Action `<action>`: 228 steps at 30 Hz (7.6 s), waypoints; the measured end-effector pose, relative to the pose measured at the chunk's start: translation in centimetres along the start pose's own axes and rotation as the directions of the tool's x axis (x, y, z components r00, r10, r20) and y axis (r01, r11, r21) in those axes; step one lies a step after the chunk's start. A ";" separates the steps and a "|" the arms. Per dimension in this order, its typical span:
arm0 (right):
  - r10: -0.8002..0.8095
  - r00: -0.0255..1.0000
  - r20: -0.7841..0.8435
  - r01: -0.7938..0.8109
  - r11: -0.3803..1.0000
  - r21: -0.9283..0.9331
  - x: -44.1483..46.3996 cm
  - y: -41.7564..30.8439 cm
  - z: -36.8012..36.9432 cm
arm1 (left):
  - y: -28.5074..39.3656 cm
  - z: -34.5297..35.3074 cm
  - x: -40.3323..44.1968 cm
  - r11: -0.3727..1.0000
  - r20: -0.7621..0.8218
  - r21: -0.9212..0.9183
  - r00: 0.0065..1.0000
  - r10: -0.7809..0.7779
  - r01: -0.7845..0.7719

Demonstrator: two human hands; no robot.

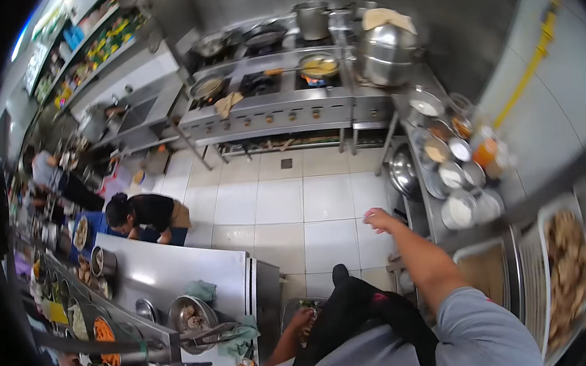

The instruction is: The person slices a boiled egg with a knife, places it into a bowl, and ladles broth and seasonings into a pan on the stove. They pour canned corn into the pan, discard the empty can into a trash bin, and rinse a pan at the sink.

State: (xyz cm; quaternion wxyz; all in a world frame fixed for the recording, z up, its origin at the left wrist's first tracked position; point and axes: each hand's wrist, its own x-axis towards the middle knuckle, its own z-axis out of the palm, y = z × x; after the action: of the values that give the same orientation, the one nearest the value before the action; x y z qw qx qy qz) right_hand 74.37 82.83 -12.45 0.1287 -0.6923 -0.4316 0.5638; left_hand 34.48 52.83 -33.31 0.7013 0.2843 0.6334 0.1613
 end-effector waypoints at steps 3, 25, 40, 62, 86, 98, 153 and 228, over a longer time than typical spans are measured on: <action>-0.020 1.000 -0.015 0.019 0.998 -0.055 6.5 -4.7 -5.2 | 8.5 -1.2 1.2 0.999 -0.074 -0.047 0.997 0.019 -0.023; -0.835 0.480 0.268 0.872 0.422 -0.248 44.0 -50.9 -3.8 | 45.0 -14.1 15.1 0.988 -0.732 0.050 0.667 0.134 -0.144; -0.729 0.412 0.547 0.787 -0.018 -0.617 84.1 -71.9 28.9 | 39.9 -16.9 10.6 0.842 -0.783 -0.497 0.527 -0.330 -0.210; -0.464 0.619 0.634 0.774 0.224 -0.592 68.1 -82.4 65.5 | 47.5 -64.2 -14.0 0.947 -0.975 -0.218 0.019 -0.220 -0.235; 0.280 0.524 0.805 0.641 0.492 -0.589 50.7 -85.0 83.9 | 54.7 -83.1 -39.2 0.917 -0.789 0.132 -0.520 0.327 0.377; 0.487 0.555 0.675 0.492 0.462 -0.738 64.2 -86.6 77.4 | 43.0 -54.1 -6.9 0.708 -0.692 -0.699 -0.153 -0.705 -0.104; 0.387 0.711 0.588 0.142 0.739 -0.658 55.6 -48.0 23.3 | 44.7 -26.0 1.4 0.978 -0.946 -0.148 0.311 -0.096 -0.147; -0.771 0.588 -0.243 0.752 0.632 -0.187 27.0 -33.7 -9.6 | 83.7 -4.9 13.6 0.064 0.138 0.950 0.593 0.793 -0.306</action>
State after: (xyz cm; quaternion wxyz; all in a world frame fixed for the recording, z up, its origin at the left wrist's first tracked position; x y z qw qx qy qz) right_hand 67.45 125.85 -4.98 0.3990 -0.5218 -0.6789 0.3279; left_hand 42.83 127.56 6.17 0.1274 0.8046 0.5718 0.0971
